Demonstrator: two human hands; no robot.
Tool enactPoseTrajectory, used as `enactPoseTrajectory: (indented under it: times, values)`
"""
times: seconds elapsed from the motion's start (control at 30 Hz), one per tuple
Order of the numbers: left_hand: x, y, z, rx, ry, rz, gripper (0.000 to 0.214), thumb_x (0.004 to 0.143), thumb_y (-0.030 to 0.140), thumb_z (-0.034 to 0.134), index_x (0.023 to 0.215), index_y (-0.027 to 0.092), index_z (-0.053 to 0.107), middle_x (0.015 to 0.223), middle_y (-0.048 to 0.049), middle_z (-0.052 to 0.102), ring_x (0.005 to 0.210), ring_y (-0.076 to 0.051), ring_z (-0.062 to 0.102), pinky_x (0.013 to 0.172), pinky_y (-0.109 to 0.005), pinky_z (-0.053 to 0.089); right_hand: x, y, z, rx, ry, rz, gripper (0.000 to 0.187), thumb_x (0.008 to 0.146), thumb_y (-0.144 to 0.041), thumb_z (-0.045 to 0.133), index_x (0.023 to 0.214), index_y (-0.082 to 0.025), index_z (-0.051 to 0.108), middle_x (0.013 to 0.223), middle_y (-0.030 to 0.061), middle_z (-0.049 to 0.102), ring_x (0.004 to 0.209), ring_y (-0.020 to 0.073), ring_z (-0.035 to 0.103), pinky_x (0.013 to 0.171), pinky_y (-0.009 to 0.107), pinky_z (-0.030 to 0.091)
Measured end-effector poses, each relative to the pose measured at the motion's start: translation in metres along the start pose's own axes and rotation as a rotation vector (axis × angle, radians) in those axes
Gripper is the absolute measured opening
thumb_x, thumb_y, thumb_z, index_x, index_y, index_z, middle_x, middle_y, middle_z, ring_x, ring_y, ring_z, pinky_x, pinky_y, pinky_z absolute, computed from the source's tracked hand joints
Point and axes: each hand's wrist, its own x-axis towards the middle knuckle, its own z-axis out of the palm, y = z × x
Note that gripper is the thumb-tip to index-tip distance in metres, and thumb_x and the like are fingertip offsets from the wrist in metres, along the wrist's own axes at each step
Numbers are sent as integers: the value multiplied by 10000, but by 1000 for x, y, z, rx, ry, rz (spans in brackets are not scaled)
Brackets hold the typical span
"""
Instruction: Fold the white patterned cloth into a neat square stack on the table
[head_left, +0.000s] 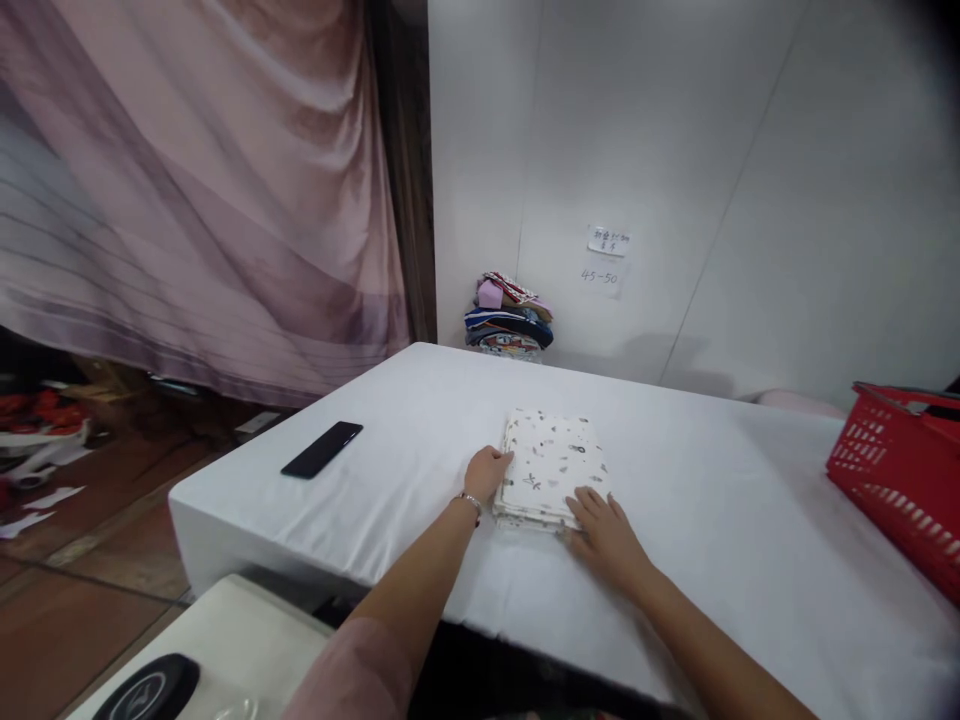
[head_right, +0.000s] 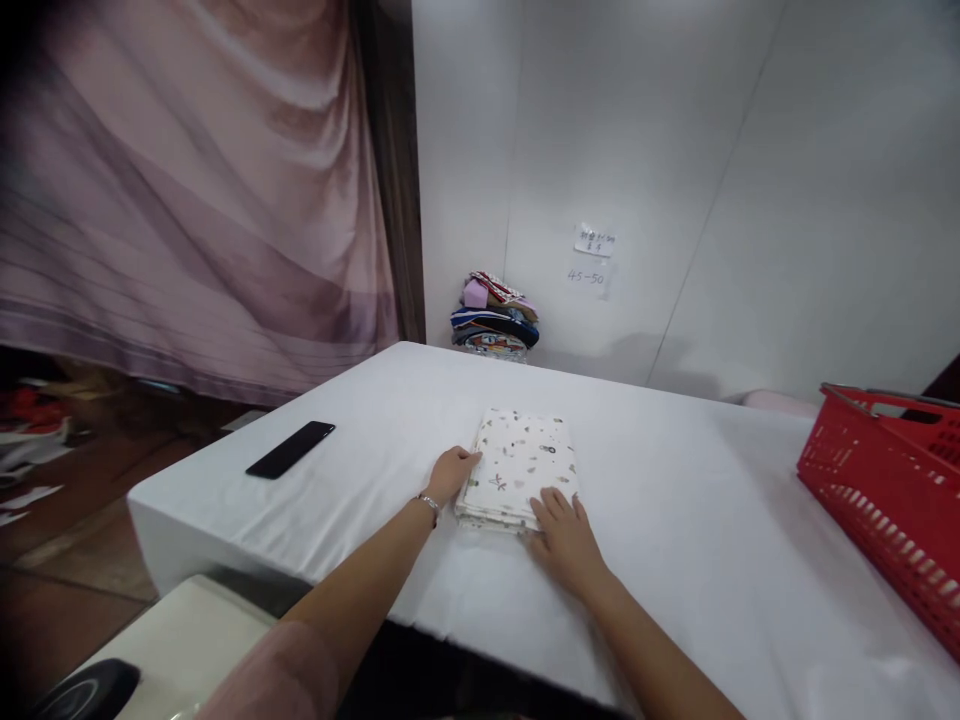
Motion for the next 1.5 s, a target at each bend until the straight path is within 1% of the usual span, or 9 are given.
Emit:
enactPoseTrajectory:
  times: [0.1, 0.33, 0.5, 0.63, 0.83, 0.97, 1.33, 1.43, 1.5]
  values:
    - [4, 10, 3, 49, 1, -25, 323, 744, 482, 531, 834, 181, 603, 896, -70, 668, 828, -189, 608, 625, -238, 390, -4, 0, 8, -40, 27, -20, 543, 852, -436, 388, 1338, -195, 378, 1424, 83, 317, 1319, 261, 225, 1061, 485, 147]
    - [18, 26, 11, 157, -5, -66, 393, 707, 463, 560, 893, 121, 614, 1056, -168, 605, 940, -242, 586, 654, -251, 395, -4, -2, 12, -52, 58, -26, 526, 844, -365, 404, 1339, -191, 375, 1421, 85, 322, 1316, 258, 233, 1057, 488, 153]
    - [18, 20, 13, 165, 39, -53, 378, 789, 458, 454, 901, 126, 597, 1067, -152, 592, 925, -220, 583, 666, -255, 389, -4, 1, 19, -53, 89, -30, 523, 844, -357, 407, 1337, -186, 375, 1414, 91, 335, 1314, 258, 238, 1053, 488, 166]
    - [19, 14, 15, 179, 47, -48, 358, 797, 439, 454, 864, 120, 600, 997, -151, 608, 907, -221, 585, 671, -261, 381, -4, 2, 22, -49, 126, -50, 513, 848, -351, 400, 1337, -199, 373, 1412, 91, 339, 1309, 260, 248, 1047, 496, 177]
    - [22, 15, 17, 203, 60, -18, 406, 815, 485, 421, 879, 130, 606, 969, -140, 612, 887, -211, 585, 658, -261, 376, -5, 2, 26, -62, 152, -48, 510, 839, -324, 405, 1327, -178, 390, 1401, 94, 359, 1301, 259, 261, 1049, 491, 174]
    - [21, 16, 16, 239, 67, 7, 382, 853, 428, 375, 906, 122, 597, 1026, -150, 589, 922, -213, 572, 700, -271, 377, -5, 3, 28, -63, 163, -45, 511, 840, -328, 410, 1331, -187, 381, 1403, 91, 354, 1300, 258, 261, 1051, 490, 175]
    - [22, 24, 11, 290, -10, 15, 336, 881, 348, 347, 947, 104, 569, 1086, -160, 562, 978, -218, 547, 757, -273, 375, -5, 1, 26, -57, 166, -45, 503, 841, -328, 414, 1323, -188, 392, 1396, 93, 367, 1297, 263, 268, 1051, 494, 185]
    - [21, 24, 7, 273, -2, 18, 297, 859, 368, 393, 901, 131, 567, 1064, -136, 569, 935, -201, 558, 727, -260, 377, -5, 2, 28, -61, 179, -48, 504, 844, -337, 411, 1326, -195, 388, 1394, 94, 369, 1297, 264, 269, 1049, 494, 187]
    - [22, 25, 5, 258, 22, 29, 281, 830, 394, 440, 921, 151, 547, 1078, -116, 555, 899, -188, 561, 700, -258, 379, -4, 2, 29, -68, 183, -50, 506, 844, -339, 410, 1329, -195, 385, 1393, 95, 370, 1296, 266, 270, 1049, 496, 183]
